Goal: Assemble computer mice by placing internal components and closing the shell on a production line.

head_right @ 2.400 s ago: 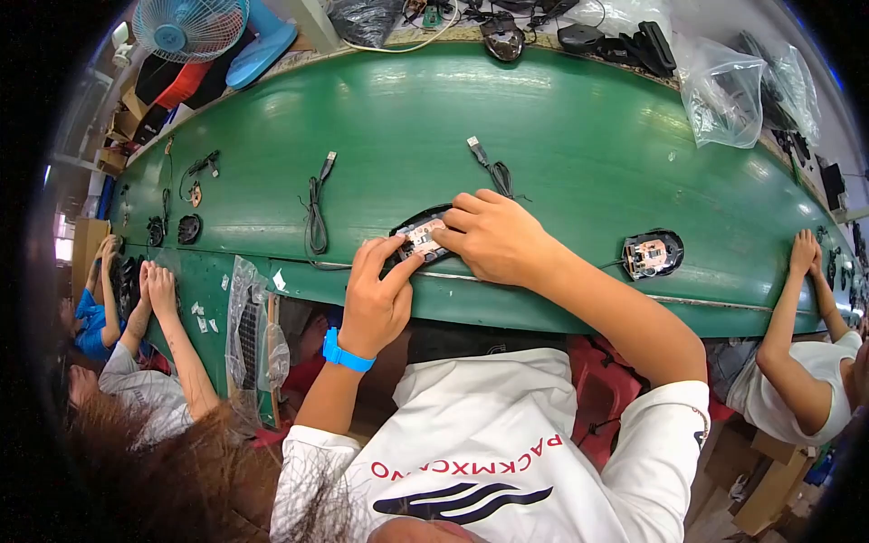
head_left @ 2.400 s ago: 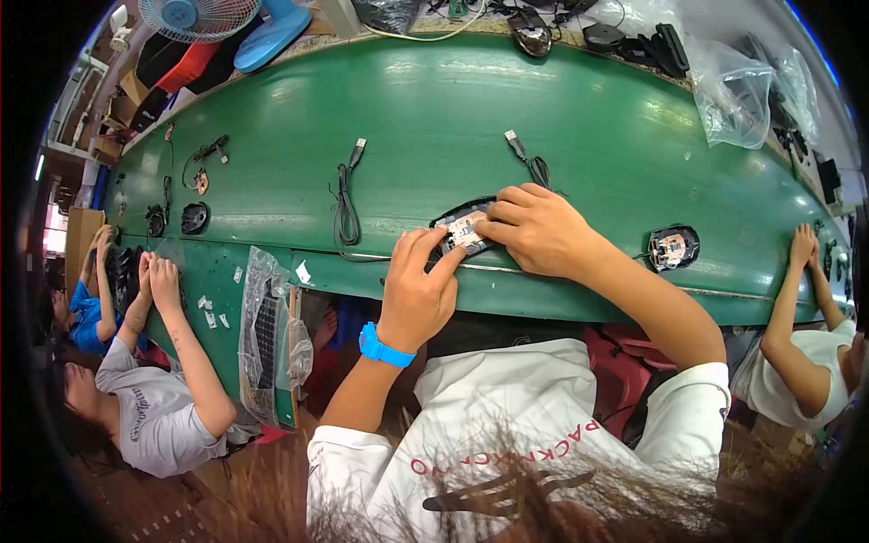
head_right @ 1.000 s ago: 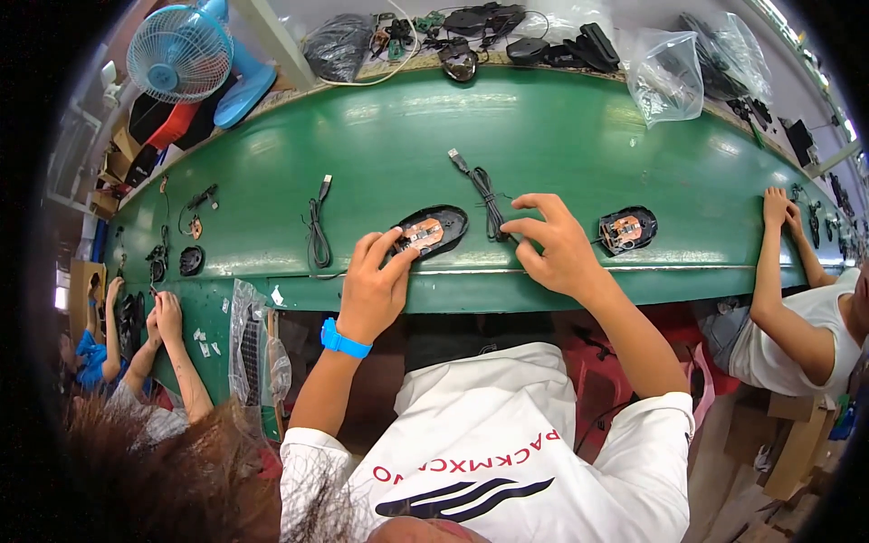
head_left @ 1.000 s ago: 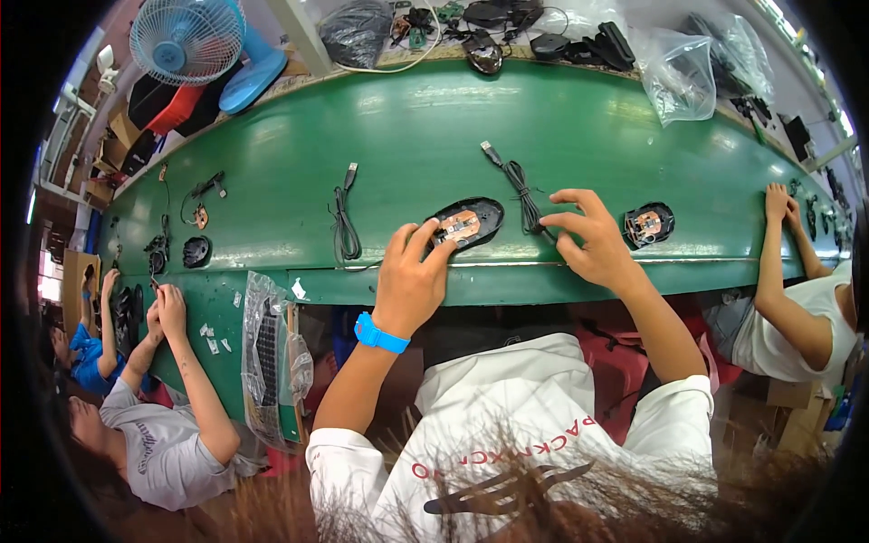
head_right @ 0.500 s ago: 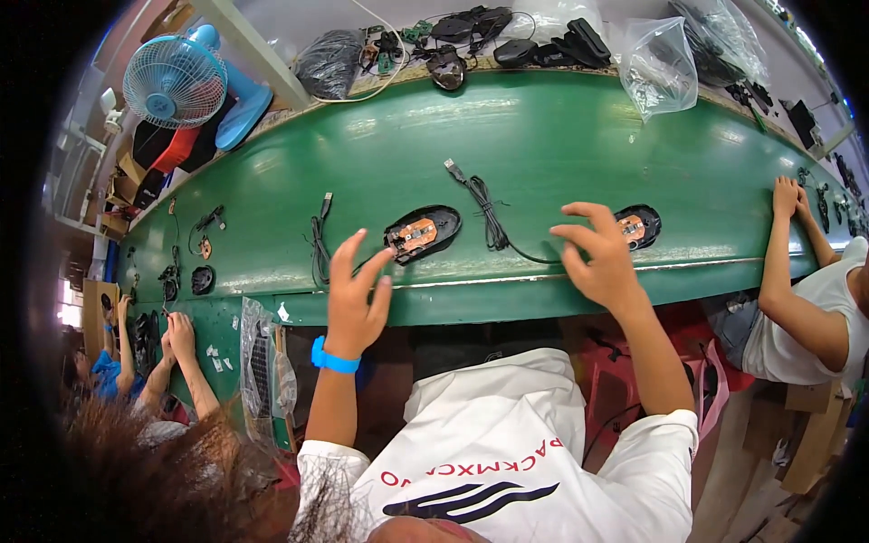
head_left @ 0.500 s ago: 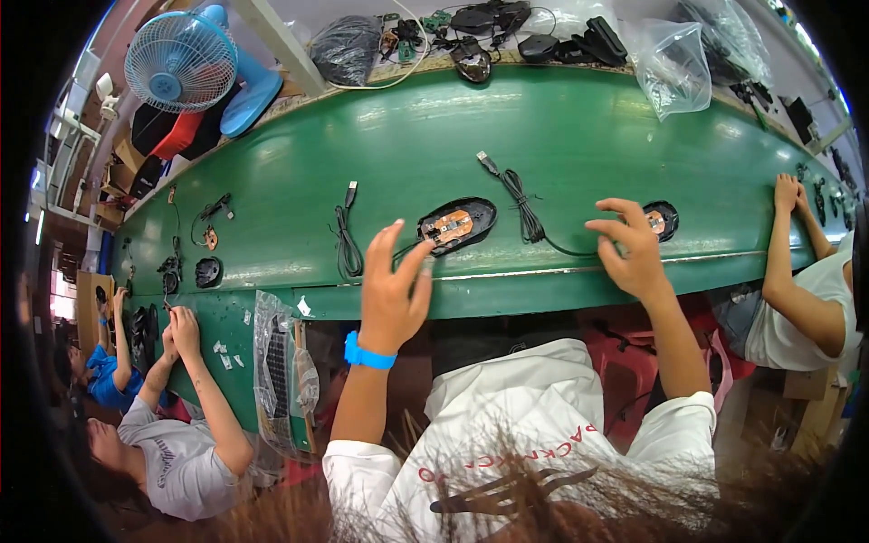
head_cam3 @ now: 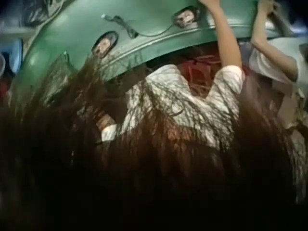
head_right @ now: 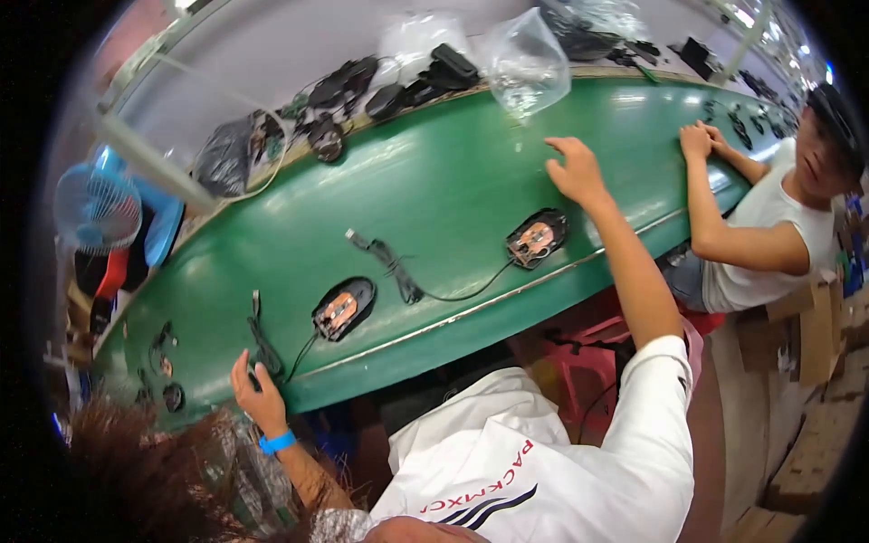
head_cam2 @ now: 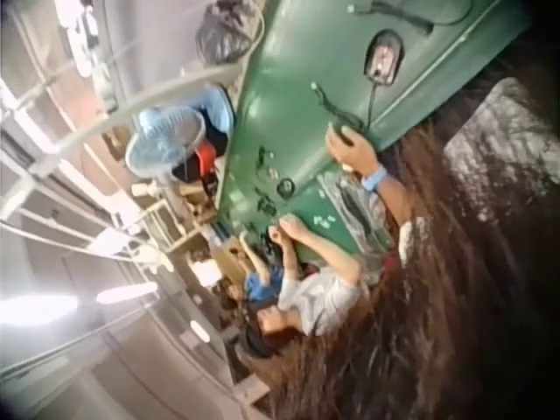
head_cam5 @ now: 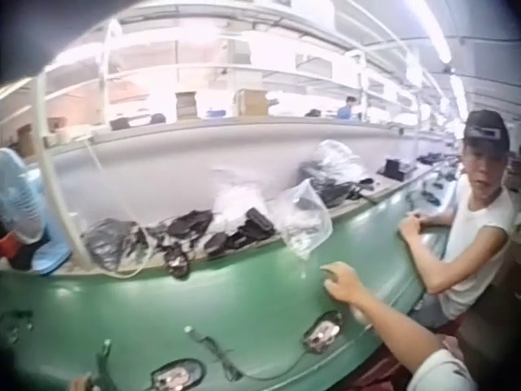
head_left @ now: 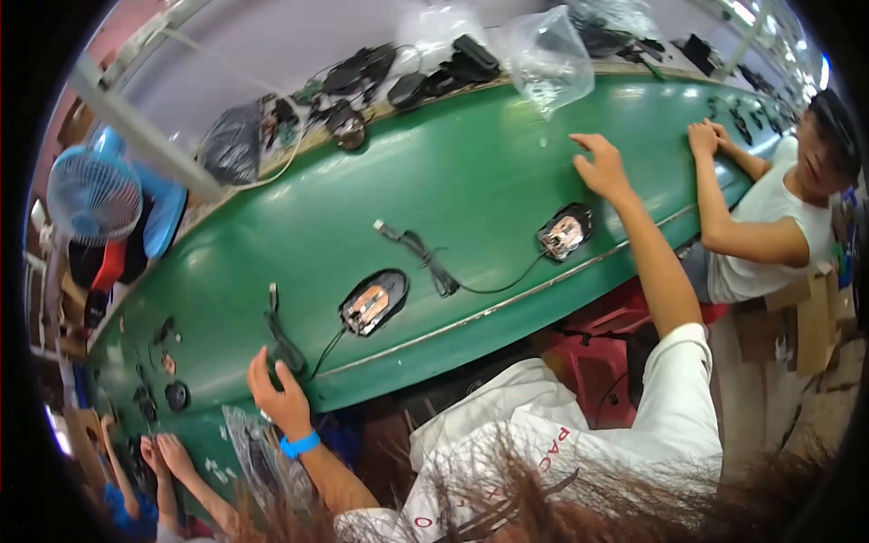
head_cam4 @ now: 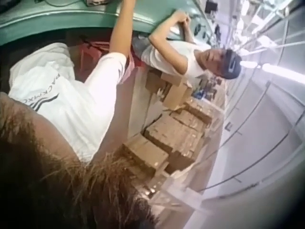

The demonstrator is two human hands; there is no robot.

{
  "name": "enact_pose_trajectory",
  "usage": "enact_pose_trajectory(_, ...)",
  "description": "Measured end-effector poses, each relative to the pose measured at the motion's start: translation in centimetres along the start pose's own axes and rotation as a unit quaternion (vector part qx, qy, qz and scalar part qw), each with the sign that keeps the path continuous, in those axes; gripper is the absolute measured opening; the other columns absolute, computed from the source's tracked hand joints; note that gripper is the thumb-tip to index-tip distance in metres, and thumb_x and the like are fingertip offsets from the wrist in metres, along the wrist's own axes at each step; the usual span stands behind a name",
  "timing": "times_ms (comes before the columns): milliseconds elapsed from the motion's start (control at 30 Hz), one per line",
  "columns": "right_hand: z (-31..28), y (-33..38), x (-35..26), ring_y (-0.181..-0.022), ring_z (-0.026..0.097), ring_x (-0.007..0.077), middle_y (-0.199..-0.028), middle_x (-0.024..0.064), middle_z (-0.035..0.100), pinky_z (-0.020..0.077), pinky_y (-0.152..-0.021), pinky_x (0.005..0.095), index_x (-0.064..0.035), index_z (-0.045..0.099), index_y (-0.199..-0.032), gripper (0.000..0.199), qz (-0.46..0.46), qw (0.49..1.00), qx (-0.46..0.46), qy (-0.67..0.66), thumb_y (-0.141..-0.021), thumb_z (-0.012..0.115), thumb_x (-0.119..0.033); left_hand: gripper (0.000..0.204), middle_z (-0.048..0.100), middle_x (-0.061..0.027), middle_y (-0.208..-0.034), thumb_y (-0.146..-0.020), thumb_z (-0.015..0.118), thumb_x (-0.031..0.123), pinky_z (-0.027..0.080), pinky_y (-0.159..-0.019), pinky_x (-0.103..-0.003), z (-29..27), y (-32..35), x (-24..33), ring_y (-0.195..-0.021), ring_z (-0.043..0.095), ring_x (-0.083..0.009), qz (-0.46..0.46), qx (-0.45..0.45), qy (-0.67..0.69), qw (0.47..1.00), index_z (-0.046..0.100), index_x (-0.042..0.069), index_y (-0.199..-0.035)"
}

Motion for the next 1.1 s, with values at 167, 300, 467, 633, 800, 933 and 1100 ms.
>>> enact_pose_trajectory(167, 1.2, -6.2, 0.3, -0.094, 0.065, 0.0364, -0.099, 0.0194, 0.066, 0.0526, -0.086, 0.043, -0.0055, 0.07, -0.113, 0.035, 0.009, 1.0, 0.012, 0.023, -0.08, 0.061, -0.012, 0.029, 0.064, -0.0192, -0.119, -0.092, 0.059, 0.006, 0.046, -0.096, -0.046, 0.9, -0.1, 0.1, -0.11, 0.059, -0.0379, -0.006, 0.023, -0.014, 1.0, 0.064, -0.002, -0.12)
enact_pose_trajectory(300, 4.9, -10.2, 0.9, -0.099, 0.065, 0.0371, -0.103, 0.0196, 0.068, 0.053, -0.089, 0.0439, -0.0047, 0.071, -0.108, 0.03, -0.02, 0.999, 0.0, 0.043, -0.082, 0.058, -0.01, 0.029, 0.064, -0.0195, -0.118, -0.092, 0.059, 0.007, 0.046, -0.095, -0.047, 1.0, -0.1, -0.3, -0.11, 0.059, -0.038, -0.026, 0.014, -0.027, 0.999, 0.063, -0.003, -0.12)
enact_pose_trajectory(467, 7.4, -12.5, 2.0, -0.1, 0.066, 0.0388, -0.104, 0.0175, 0.07, 0.0533, -0.093, 0.0451, -0.011, 0.075, -0.102, 0.026, 0.115, 0.98, -0.027, 0.16, -0.084, 0.057, -0.011, 0.03, 0.064, -0.0201, -0.117, -0.092, 0.059, 0.007, 0.046, -0.095, -0.047, 1.0, 0.1, -1.4, -0.11, 0.058, -0.0384, -0.037, 0.012, -0.045, 0.998, 0.063, -0.004, -0.119)
enact_pose_trajectory(633, 9.2, -12.4, 3.1, -0.103, 0.068, 0.0393, -0.107, 0.0209, 0.07, 0.0558, -0.09, 0.0474, -0.0064, 0.074, -0.1, 0.024, 0.165, 0.963, -0.086, 0.196, -0.084, 0.057, -0.013, 0.029, 0.067, -0.022, -0.107, -0.095, 0.057, 0.011, 0.046, -0.097, -0.044, 1.6, 1.2, -4.6, -0.102, 0.063, -0.0382, -0.007, 0.037, -0.073, 0.997, 0.065, -0.003, -0.119)
enact_pose_trajectory(800, 5.5, -10.8, 0.7, -0.089, 0.067, 0.0394, -0.094, 0.0195, 0.069, 0.0556, -0.081, 0.0485, -0.0042, 0.069, -0.094, 0.016, 0.054, 0.986, 0.047, 0.152, -0.084, 0.062, -0.015, 0.029, 0.068, -0.0223, -0.108, -0.093, 0.063, 0.022, 0.048, -0.091, -0.05, 1.9, -0.4, -2.7, -0.098, 0.062, -0.0407, 0.056, 0.032, -0.059, 0.996, 0.07, 0.002, -0.111)
enact_pose_trajectory(933, 3.1, -8.7, -1.5, -0.081, 0.065, 0.0399, -0.087, 0.0184, 0.066, 0.0538, -0.075, 0.0492, -0.0051, 0.064, -0.095, 0.016, 0.003, 0.991, 0.108, 0.074, -0.084, 0.065, -0.017, 0.029, 0.068, -0.0226, -0.107, -0.092, 0.062, 0.021, 0.048, -0.09, -0.05, 2.6, 1.6, -4.2, -0.097, 0.062, -0.0406, 0.54, 0.245, -0.172, 0.786, 0.069, 0.001, -0.111)
enact_pose_trajectory(1100, -0.2, -3.7, -1.2, -0.075, 0.065, 0.0387, -0.076, 0.0182, 0.066, 0.0511, -0.067, 0.0475, -0.0034, 0.062, -0.097, 0.015, 0.057, 0.994, 0.088, 0.028, -0.09, 0.062, -0.016, 0.027, 0.068, -0.0223, -0.104, -0.092, 0.062, 0.02, 0.049, -0.089, -0.049, 1.9, -1.1, -4.5, -0.095, 0.062, -0.0407, 0.192, 0.109, -0.093, 0.971, 0.07, 0.0, -0.108)
Point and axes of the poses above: each hand's wrist, its own y-axis away from the middle knuckle, its own z-axis out of the palm, x = y × z, the point moved 7 cm from there along -y, towards the middle knuckle
